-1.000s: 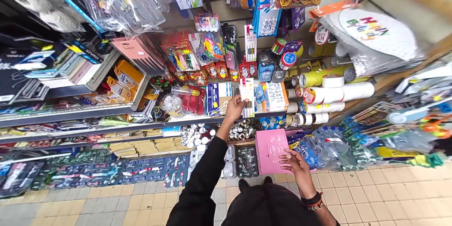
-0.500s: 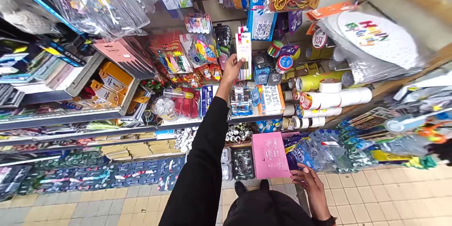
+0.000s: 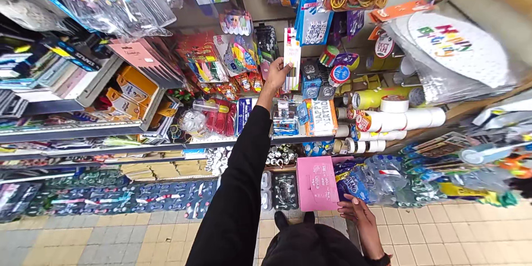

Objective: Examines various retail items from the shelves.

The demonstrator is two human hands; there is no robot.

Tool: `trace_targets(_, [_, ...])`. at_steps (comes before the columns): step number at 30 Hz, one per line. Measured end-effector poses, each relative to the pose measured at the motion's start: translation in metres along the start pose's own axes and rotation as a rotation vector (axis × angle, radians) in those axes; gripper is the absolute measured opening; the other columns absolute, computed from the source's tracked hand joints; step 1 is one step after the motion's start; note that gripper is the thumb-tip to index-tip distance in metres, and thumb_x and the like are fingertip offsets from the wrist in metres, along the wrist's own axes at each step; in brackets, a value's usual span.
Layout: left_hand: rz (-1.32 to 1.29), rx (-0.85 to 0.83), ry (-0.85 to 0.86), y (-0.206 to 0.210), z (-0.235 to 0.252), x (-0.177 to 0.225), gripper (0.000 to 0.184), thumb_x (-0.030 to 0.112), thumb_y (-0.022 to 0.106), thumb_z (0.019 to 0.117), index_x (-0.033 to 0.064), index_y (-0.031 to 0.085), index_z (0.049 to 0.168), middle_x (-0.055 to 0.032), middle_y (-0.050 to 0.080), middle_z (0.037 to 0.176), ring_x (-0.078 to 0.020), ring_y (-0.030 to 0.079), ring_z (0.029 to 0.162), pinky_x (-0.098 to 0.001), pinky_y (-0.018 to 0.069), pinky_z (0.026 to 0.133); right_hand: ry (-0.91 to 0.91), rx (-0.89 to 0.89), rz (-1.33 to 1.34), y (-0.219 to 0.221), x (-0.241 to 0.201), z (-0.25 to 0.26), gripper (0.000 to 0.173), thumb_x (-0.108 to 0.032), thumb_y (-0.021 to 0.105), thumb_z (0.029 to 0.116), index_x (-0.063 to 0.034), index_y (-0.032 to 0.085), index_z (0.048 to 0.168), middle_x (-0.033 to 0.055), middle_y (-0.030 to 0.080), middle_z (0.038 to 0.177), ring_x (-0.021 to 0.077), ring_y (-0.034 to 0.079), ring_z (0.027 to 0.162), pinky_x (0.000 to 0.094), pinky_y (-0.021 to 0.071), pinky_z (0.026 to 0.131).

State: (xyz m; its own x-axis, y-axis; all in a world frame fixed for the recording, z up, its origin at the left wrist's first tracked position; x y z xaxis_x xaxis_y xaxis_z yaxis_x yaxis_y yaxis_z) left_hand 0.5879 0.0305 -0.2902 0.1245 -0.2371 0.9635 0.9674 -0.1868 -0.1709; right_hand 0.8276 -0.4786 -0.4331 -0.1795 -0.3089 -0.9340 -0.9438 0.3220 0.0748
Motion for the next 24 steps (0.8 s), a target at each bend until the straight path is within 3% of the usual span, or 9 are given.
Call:
trace_targets(12, [0.022,0.126,-0.03,0.015,0.024,-0.012,0.029,0.022,0.061,0.1027,-0.0024,0.063,0.118,-0.0151,0.07,0.101,-0.0202,0.069,0.091,-0.0388,0.0575,0.086,0.017,0.011,0.002,-0.01,0.007,0.0,0.046,-0.032,0.037,0.1106,0.0017,0.057,0.134,0.0218,0.074,0.106,0.0332,0.075,0.09,0.0437,0.0639,0.076])
trace_targets(13, [0.042,0.138,-0.039,0.017,0.027,-0.015,0.03,0.022,0.062,0.1023,-0.0024,0.062,0.118,-0.0156,0.07,0.101,-0.0205,0.069,0.091,-0.039,0.0568,0.085,0.02,0.012,0.005,-0.011,0.008,0.001,0.046,-0.032,0.038,0.1105,0.0018,0.057,0.134,0.0221,0.074,0.106,0.0332,0.075,0.09,0.0436,0.064,0.076])
trace_targets(15, [0.065,0.146,-0.099,0.023,0.021,-0.023,0.041,0.024,0.062,0.1021,-0.0014,0.055,0.134,-0.0182,0.069,0.111,-0.0238,0.069,0.098,-0.0416,0.0558,0.09,0.031,0.014,0.01,-0.013,0.01,0.0,0.046,-0.032,0.037,0.1106,0.0023,0.057,0.134,0.0223,0.074,0.106,0.0325,0.075,0.089,0.0428,0.0639,0.076])
trace_targets(17, [0.082,0.164,-0.19,0.024,-0.014,-0.034,0.056,0.026,0.063,0.1013,0.0046,0.044,0.149,-0.0184,0.068,0.121,-0.0273,0.068,0.105,-0.0456,0.0553,0.093,0.049,0.003,0.009,-0.012,0.013,0.002,0.046,-0.031,0.036,0.1108,0.0027,0.057,0.134,0.0222,0.074,0.105,0.0324,0.075,0.089,0.0427,0.0639,0.076])
trace_targets(20, [0.077,0.117,-0.357,0.032,-0.127,-0.04,0.062,0.03,0.061,0.1024,0.0181,0.034,0.156,-0.0134,0.064,0.135,-0.0316,0.065,0.114,-0.0515,0.0539,0.094,0.097,-0.029,-0.018,-0.008,0.02,0.009,0.045,-0.031,0.037,0.111,0.0012,0.058,0.134,0.0211,0.074,0.106,0.032,0.075,0.09,0.043,0.0636,0.076])
trace_targets(24, [-0.015,-0.002,-0.463,0.032,-0.239,-0.129,0.058,0.02,0.061,0.1011,0.0011,0.039,0.151,-0.0205,0.066,0.126,-0.0297,0.069,0.108,-0.0474,0.0591,0.092,0.083,-0.13,-0.057,0.018,0.028,0.021,0.042,-0.028,0.039,0.1103,0.0016,0.061,0.131,0.0201,0.075,0.104,0.0322,0.075,0.09,0.0432,0.0638,0.076])
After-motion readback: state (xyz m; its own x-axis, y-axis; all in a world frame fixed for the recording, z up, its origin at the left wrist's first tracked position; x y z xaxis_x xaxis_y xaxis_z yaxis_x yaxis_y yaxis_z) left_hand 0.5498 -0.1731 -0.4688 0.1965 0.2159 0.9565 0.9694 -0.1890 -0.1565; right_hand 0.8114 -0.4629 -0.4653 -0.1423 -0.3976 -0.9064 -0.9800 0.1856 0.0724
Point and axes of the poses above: each hand's wrist, its own z-axis towards the middle knuckle, its own y-axis out of the palm, x = y × z, the point moved 2 cm from there along z, towards the middle knuckle
